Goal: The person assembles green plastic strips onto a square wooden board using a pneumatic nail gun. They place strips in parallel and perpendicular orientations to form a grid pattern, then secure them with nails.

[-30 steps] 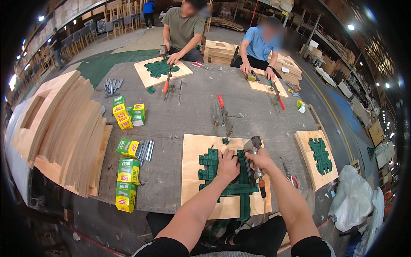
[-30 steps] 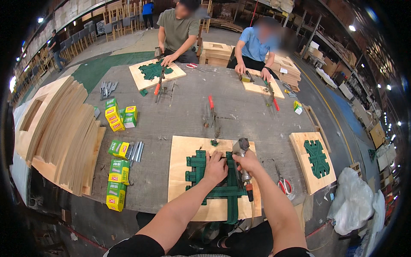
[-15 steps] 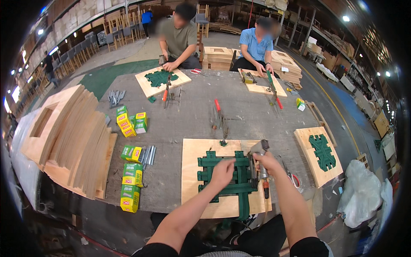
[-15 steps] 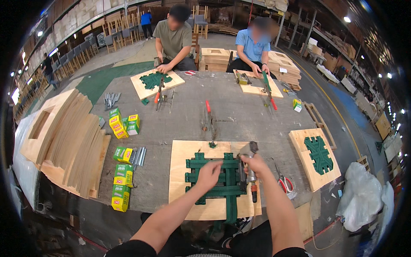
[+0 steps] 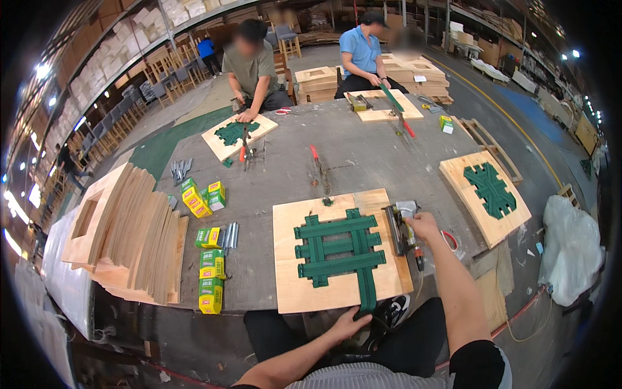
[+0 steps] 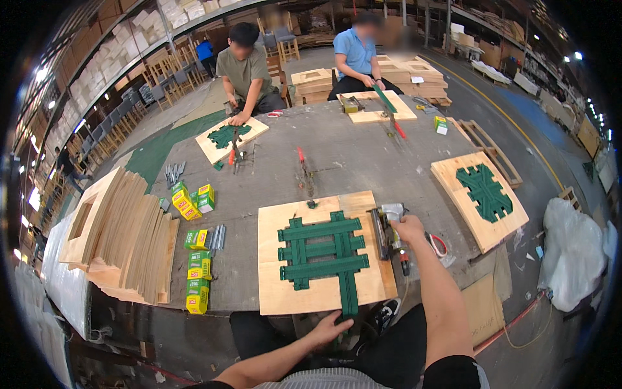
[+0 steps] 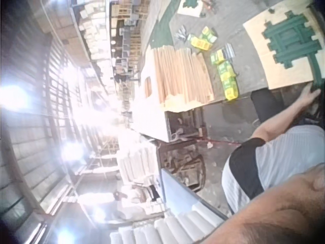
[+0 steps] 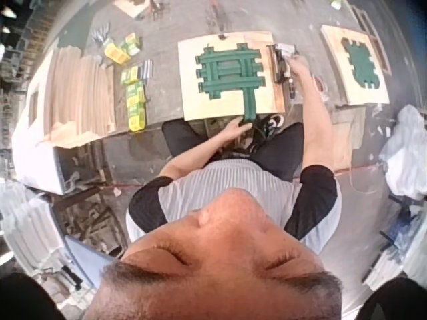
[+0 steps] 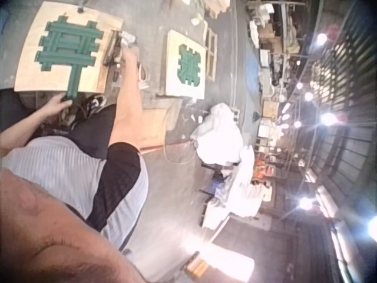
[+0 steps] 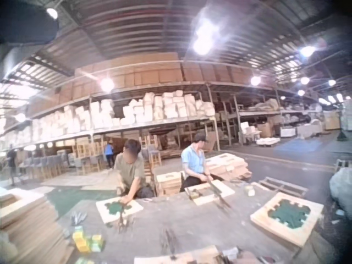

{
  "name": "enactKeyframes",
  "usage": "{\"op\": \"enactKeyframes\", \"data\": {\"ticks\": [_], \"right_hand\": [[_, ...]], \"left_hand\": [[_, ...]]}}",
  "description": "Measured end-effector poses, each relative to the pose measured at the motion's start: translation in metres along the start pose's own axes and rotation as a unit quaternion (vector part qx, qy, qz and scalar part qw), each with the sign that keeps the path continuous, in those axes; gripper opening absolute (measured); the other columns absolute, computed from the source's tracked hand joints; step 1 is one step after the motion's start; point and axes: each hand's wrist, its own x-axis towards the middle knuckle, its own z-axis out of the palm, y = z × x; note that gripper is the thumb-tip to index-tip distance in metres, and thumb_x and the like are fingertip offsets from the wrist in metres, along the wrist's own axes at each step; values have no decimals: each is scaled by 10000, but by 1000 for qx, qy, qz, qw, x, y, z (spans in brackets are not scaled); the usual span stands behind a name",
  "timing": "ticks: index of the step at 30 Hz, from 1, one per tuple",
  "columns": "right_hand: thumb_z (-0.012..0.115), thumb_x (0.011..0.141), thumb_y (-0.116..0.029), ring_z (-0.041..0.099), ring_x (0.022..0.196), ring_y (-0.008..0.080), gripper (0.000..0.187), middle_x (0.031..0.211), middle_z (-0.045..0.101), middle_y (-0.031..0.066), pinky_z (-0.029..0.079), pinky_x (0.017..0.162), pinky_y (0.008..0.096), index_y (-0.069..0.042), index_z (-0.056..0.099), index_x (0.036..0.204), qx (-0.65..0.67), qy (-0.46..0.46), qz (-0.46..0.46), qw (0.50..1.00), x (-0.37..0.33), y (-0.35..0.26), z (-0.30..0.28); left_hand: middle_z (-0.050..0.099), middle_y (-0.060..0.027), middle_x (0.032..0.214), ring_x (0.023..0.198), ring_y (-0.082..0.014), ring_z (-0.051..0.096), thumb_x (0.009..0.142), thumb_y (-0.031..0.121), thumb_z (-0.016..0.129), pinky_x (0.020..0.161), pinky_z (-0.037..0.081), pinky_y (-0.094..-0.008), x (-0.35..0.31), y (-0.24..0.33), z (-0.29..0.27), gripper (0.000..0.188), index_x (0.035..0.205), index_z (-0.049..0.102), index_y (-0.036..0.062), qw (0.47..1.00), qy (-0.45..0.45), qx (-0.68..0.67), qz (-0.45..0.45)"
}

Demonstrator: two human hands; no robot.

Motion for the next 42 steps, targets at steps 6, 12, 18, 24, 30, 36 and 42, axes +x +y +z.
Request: {"op": "enactKeyframes", "data": {"ticks": [6, 12, 18, 24, 30, 36, 42], "right_hand": [[686, 973, -269, 727, 712, 215, 360, 974, 751, 129, 587, 621, 343, 2, 679, 1210, 244, -44, -74, 966, -103, 15, 4], [561, 1054, -340, 719, 709, 231, 425, 956, 733, 167, 578, 593, 345, 68, 665, 1104, 278, -287, 76, 913, -215, 20, 51], [371, 1133, -366, 718, 902, 341, 456, 1048, 722, 202, 579, 842, 447, 8, 574, 1300, 558, -407, 197, 696, -242, 12, 75], [404, 1132, -373, 520, 592, 147, 373, 770, 581, 17, 440, 561, 304, -50, 586, 1091, 621, -355, 193, 672, -255, 0, 94], [446, 1116, -368, 349, 499, 87, 341, 672, 469, -35, 321, 468, 274, -70, 572, 1011, 517, -240, 188, 800, -274, -2, 112], [458, 1106, -358, 357, 462, 92, 334, 643, 459, -25, 278, 412, 281, -83, 554, 943, 454, -153, 161, 863, -281, 12, 125], [471, 1099, -342, 366, 449, 100, 335, 647, 484, -10, 271, 398, 292, -74, 563, 918, 438, -146, 111, 880, -287, 9, 135]], "left_hand": [[740, -8, 1070, 976, -85, 623, 1081, 364, 574, 896, 497, -268, 7, 3, 11, 433, 1195, 733, -22, 999, -12, -18, -45], [734, 10, 1019, 916, -73, 613, 1081, 345, 580, 857, 499, -270, -35, 2, 27, 381, 1113, 757, 9, 991, -99, -41, -78], [725, 5, 999, 911, -85, 594, 1091, 384, 548, 848, 496, -296, -74, 12, 49, 431, 1094, 747, 2, 967, -234, -95, -40], [751, -66, 972, 863, -158, 665, 1086, 434, 526, 826, 528, -344, -83, 8, 37, 485, 1114, 729, -6, 964, -242, 114, -8], [736, -190, 941, 888, -396, 706, 994, 358, 596, 789, 553, -492, -69, 49, -3, 319, 1050, 725, 72, 838, -138, 520, 89], [507, -160, 1492, 1404, -387, 447, 902, 162, 652, 1138, 374, -535, -31, 80, -5, 533, 1426, 562, 129, 767, 71, 590, 244], [310, -124, 1653, 1545, -380, 254, 856, 115, 641, 1252, 181, -595, 7, 75, -15, 753, 1567, 399, 153, 691, 65, 655, 298]]}}
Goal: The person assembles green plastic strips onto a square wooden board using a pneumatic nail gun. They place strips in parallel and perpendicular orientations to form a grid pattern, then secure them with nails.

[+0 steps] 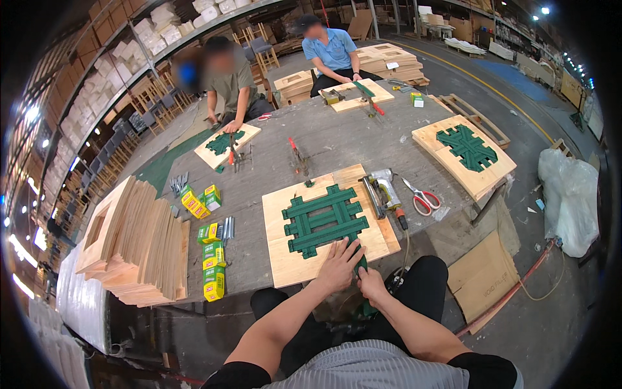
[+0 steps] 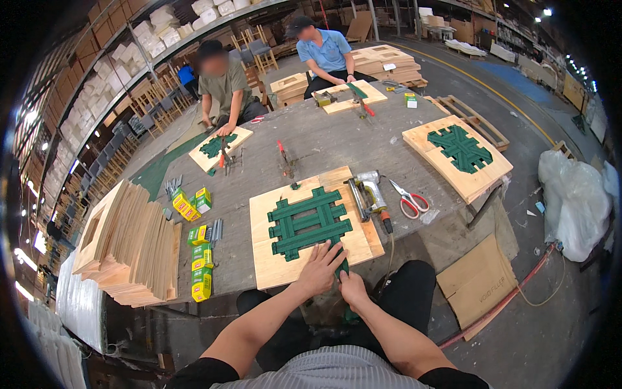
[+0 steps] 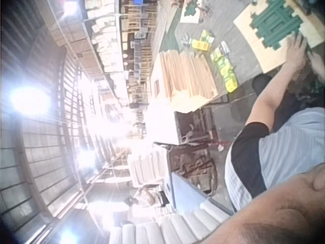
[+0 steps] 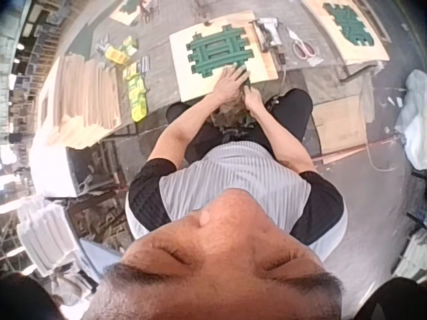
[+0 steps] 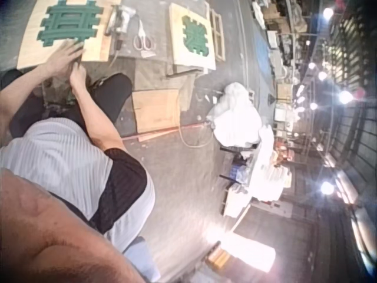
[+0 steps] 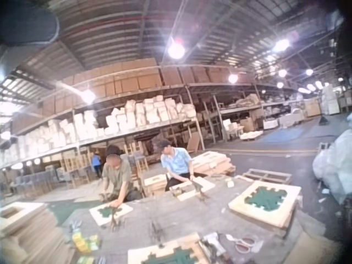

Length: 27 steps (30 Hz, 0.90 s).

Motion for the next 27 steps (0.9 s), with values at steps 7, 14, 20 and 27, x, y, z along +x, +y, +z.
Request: {"op": "enactKeyframes", "data": {"ticks": [7, 14, 20, 27], "right_hand": [[481, 1098, -323, 436, 526, 132, 354, 670, 521, 15, 335, 485, 326, -50, 588, 901, -7, 4, 13, 1000, -16, 9, -8], [488, 1093, -318, 449, 543, 134, 358, 692, 543, 18, 362, 511, 326, -44, 602, 892, 22, -11, 46, 999, -31, 0, -9], [485, 1089, -306, 448, 535, 129, 337, 684, 526, 12, 348, 487, 323, -45, 596, 907, 25, -14, 34, 999, -39, -1, -16], [479, 1090, -299, 423, 534, 118, 341, 682, 515, 3, 338, 480, 312, -37, 589, 903, 36, -10, 35, 999, -48, -1, -17]], "left_hand": [[356, -98, 1643, 1536, -364, 276, 868, 191, 626, 1249, 183, -606, -1, -1, 7, 742, 1570, 391, 133, 998, 5, 27, 47], [348, -65, 1662, 1517, -333, 332, 900, 210, 610, 1244, 205, -602, -3, -10, 15, 739, 1594, 362, 151, 995, 31, 51, 76], [377, -56, 1649, 1498, -323, 368, 870, 200, 632, 1243, 215, -596, 1, -8, 17, 754, 1583, 388, 162, 993, 13, 63, 100], [382, -27, 1648, 1497, -314, 371, 880, 244, 656, 1242, 215, -602, -1, -9, 21, 736, 1573, 413, 197, 990, 29, 79, 114]]}}
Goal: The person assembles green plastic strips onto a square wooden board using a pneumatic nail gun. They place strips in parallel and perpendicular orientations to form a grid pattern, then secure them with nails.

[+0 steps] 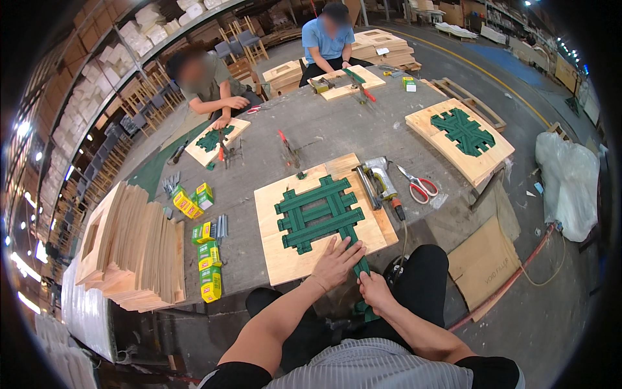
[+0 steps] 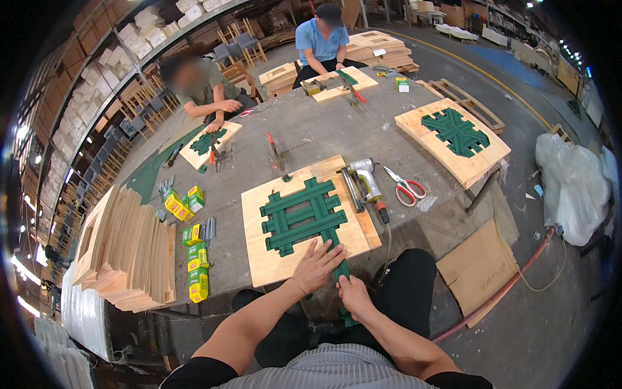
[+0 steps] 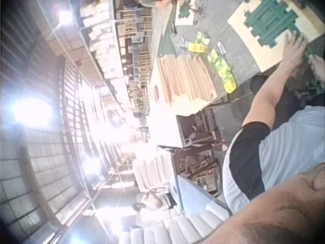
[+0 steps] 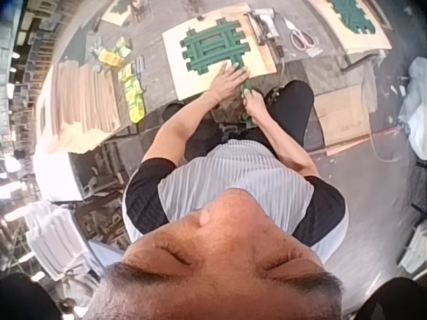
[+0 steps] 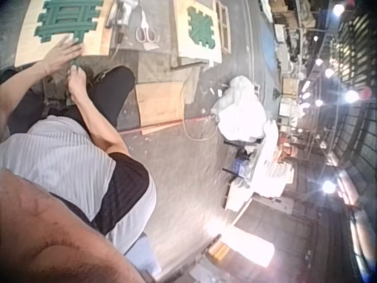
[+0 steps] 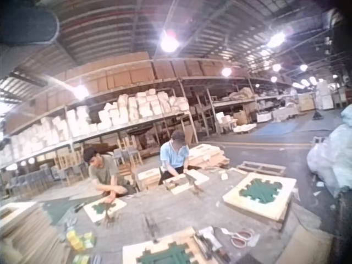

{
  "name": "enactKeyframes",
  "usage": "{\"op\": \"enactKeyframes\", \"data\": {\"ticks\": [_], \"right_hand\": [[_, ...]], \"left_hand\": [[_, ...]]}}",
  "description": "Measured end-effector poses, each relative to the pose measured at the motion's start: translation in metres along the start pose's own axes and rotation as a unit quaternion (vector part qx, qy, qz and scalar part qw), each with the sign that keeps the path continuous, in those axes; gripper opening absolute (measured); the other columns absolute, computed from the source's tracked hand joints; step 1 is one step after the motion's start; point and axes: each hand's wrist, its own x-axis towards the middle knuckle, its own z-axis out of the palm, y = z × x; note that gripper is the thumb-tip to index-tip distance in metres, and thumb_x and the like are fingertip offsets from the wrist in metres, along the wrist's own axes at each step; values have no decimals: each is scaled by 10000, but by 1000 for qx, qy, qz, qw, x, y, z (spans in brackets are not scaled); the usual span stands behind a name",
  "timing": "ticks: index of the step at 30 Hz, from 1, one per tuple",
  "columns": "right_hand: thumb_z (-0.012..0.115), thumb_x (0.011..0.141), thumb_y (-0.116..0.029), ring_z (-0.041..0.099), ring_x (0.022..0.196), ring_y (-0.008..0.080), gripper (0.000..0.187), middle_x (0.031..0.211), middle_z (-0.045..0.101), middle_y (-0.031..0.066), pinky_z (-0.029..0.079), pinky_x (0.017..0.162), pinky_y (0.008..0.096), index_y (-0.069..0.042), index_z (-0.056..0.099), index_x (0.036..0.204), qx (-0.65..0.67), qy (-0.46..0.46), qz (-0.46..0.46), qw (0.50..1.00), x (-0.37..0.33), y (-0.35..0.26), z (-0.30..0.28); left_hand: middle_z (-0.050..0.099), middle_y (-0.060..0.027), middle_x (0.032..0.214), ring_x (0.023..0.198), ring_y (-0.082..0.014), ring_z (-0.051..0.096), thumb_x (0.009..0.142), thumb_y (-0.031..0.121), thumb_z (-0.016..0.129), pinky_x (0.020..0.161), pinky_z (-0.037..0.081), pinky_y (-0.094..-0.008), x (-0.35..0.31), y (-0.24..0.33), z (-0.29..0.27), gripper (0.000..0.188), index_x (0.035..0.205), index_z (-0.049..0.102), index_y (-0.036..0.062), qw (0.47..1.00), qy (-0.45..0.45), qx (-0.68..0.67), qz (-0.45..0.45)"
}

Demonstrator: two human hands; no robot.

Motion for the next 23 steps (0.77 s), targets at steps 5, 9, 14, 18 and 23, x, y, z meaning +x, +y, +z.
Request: {"op": "enactKeyframes", "data": {"ticks": [5, 9, 14, 18, 23], "right_hand": [[477, 1091, -298, 419, 531, 110, 340, 681, 510, 1, 331, 473, 307, -35, 585, 905, 9, -9, 7, 1000, -6, -3, 1], [475, 1091, -291, 420, 529, 109, 334, 672, 503, 1, 332, 473, 303, -35, 582, 905, -5, -8, 6, 1000, -9, -7, 3], [469, 1092, -274, 424, 536, 107, 322, 664, 496, 2, 343, 484, 296, -37, 580, 905, -1, -11, 12, 1000, -7, -4, 1], [476, 1095, -277, 407, 547, 98, 316, 672, 493, -6, 333, 497, 289, -49, 574, 899, -7, -11, 9, 1000, -2, 3, -3], [459, 1112, -333, 303, 443, 58, 298, 629, 423, -53, 232, 382, 251, -97, 523, 942, 11, -32, 8, 999, 8, 17, -3]], "left_hand": [[394, -18, 1642, 1490, -309, 382, 898, 233, 648, 1237, 221, -607, -3, 0, 1, 701, 1563, 429, 205, 1000, -3, 1, 1], [412, -16, 1631, 1487, -301, 391, 885, 224, 651, 1234, 223, -608, -4, -2, 3, 703, 1556, 444, 207, 1000, 21, -1, 2], [420, -15, 1627, 1495, -297, 384, 860, 209, 661, 1239, 217, -602, -4, -3, 6, 730, 1558, 445, 217, 999, 43, 8, 8], [398, -2, 1639, 1513, -307, 355, 852, 151, 646, 1258, 191, -583, -5, -3, 8, 761, 1575, 420, 230, 999, 28, -22, 7], [355, 5, 1663, 1545, -316, 292, 805, 182, 717, 1263, 182, -591, -6, -7, 16, 856, 1593, 387, 235, 999, 46, -17, 12]]}}
